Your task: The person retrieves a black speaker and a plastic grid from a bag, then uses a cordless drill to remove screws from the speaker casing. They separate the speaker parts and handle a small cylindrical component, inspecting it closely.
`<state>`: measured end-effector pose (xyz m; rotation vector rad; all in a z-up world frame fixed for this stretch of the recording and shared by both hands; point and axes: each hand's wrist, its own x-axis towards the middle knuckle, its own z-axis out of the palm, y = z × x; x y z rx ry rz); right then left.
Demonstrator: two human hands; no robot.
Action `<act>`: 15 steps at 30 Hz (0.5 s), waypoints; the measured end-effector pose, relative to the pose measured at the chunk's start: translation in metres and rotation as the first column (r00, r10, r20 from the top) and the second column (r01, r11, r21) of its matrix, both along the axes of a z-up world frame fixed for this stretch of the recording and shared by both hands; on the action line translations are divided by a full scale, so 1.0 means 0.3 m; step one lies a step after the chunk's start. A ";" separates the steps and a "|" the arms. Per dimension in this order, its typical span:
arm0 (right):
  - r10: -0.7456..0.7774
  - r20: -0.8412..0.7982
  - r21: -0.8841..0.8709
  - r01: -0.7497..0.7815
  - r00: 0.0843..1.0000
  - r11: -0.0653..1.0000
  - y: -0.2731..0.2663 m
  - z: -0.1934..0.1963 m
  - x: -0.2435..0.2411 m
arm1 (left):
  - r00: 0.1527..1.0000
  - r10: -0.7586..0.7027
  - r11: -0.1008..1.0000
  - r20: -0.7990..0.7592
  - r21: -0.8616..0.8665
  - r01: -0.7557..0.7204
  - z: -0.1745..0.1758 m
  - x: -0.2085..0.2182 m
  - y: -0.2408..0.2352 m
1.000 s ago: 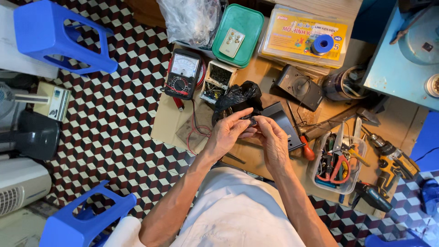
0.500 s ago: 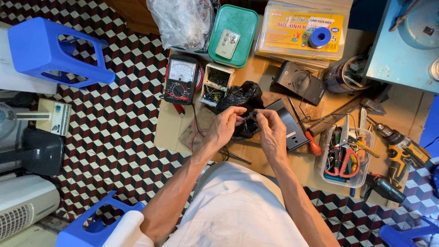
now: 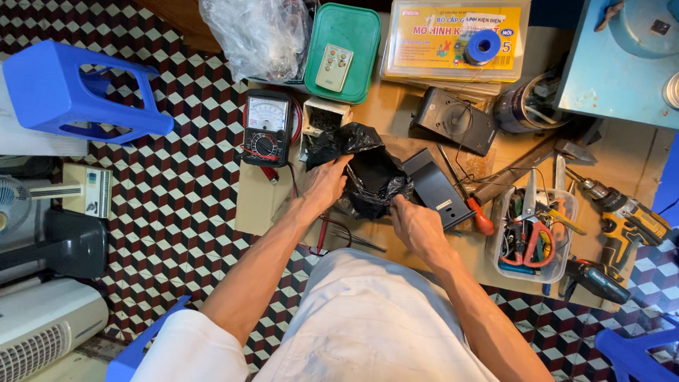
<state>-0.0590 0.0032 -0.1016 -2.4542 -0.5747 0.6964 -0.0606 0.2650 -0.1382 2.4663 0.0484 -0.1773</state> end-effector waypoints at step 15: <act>-0.220 -0.931 0.200 0.910 0.292 0.365 -0.062 0.153 -0.046 | 0.928 0.292 0.955 -0.234 0.127 -0.268 -0.415 -0.054 -0.134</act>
